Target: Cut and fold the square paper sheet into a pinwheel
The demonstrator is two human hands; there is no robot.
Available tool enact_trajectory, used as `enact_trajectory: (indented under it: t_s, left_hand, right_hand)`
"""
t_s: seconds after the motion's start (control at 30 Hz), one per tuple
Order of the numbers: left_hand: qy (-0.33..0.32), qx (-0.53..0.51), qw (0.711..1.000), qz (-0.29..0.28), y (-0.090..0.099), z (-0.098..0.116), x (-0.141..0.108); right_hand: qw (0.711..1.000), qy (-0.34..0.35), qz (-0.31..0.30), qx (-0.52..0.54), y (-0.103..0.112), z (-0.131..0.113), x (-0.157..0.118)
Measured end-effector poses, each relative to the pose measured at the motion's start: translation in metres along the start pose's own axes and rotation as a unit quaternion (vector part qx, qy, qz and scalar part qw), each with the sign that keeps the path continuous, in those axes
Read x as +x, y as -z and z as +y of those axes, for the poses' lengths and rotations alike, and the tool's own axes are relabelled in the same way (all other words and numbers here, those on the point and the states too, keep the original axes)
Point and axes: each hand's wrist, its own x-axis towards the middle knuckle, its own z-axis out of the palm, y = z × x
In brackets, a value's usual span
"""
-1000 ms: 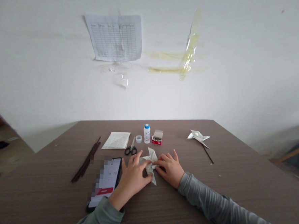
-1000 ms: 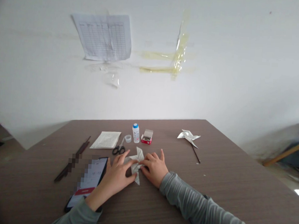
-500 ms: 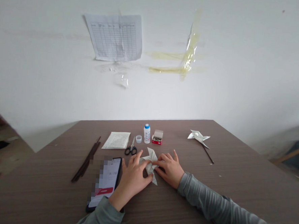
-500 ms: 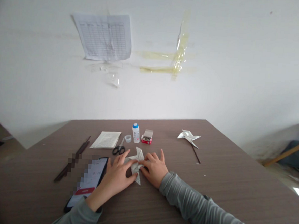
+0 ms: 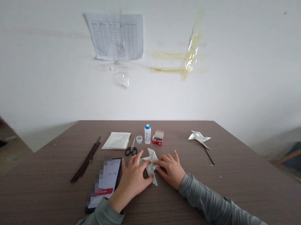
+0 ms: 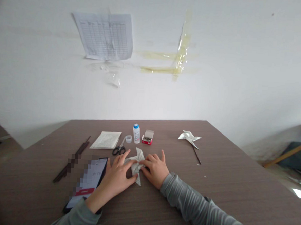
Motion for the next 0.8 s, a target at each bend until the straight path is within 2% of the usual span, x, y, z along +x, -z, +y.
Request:
enact_trajectory:
  t_s: [0.3,0.6,0.8]
  left_hand:
    - [0.001,0.001,1.0,-0.004,-0.001,-0.001,0.0]
    - [0.004,0.019,1.0,-0.022,0.0,-0.001,0.0]
    - [-0.01,0.012,1.0,0.013,-0.01,-0.006,0.0]
  right_hand:
    - [1.0,0.0,-0.021,-0.018,-0.005,0.001,0.002]
    - [1.0,-0.006,-0.011,-0.001,-0.008,0.004,0.002]
    - [1.0,-0.008,-0.003,-0.015,-0.015,0.005,0.003]
